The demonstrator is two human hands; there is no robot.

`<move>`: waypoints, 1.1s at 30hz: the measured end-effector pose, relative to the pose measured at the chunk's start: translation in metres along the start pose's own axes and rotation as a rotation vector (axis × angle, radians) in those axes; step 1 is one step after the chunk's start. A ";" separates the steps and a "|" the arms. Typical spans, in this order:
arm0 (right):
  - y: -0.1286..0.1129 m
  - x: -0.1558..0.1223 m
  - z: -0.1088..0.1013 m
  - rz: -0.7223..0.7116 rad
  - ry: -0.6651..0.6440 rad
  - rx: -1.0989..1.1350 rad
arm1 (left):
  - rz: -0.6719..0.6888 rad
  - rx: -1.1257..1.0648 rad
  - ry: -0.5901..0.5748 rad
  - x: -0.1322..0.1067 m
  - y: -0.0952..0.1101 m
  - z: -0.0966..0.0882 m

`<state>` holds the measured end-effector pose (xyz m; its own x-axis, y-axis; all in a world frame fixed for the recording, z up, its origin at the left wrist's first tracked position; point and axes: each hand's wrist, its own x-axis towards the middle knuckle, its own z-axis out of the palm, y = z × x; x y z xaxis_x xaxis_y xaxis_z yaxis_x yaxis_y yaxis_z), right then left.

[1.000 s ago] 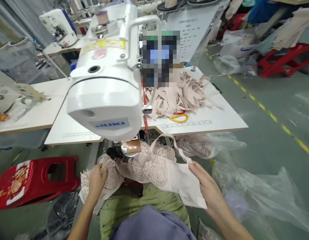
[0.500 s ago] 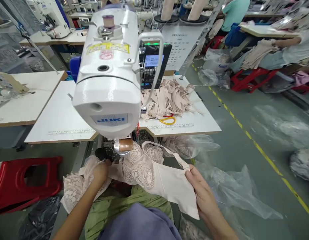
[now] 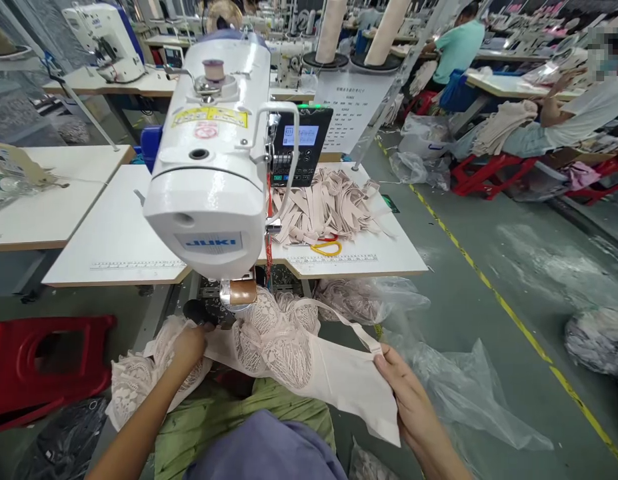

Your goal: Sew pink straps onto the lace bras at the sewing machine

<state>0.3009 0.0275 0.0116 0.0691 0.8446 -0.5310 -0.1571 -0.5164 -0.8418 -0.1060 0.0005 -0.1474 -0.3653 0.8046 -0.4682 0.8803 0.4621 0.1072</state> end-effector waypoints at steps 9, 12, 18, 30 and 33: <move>-0.003 0.041 -0.035 -0.108 0.143 -0.002 | -0.070 -0.484 0.352 -0.043 -0.067 -0.077; -0.002 0.067 -0.061 -0.279 0.215 -0.134 | -0.103 -0.607 0.513 -0.043 -0.078 -0.105; 0.044 0.140 -0.075 -0.414 0.273 -0.660 | -0.077 -0.544 0.549 -0.020 -0.027 -0.061; 0.100 0.118 0.103 -0.718 -0.440 -0.877 | -0.562 -0.240 0.249 -0.118 -0.140 0.003; 0.110 0.085 0.155 -0.635 -0.847 -0.944 | -0.525 -0.236 0.142 -0.140 -0.141 0.019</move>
<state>0.1365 0.0647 -0.1110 -0.7771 0.6198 -0.1095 0.4072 0.3624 -0.8383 -0.1735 -0.1843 -0.1133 -0.7852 0.4804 -0.3906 0.4858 0.8692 0.0926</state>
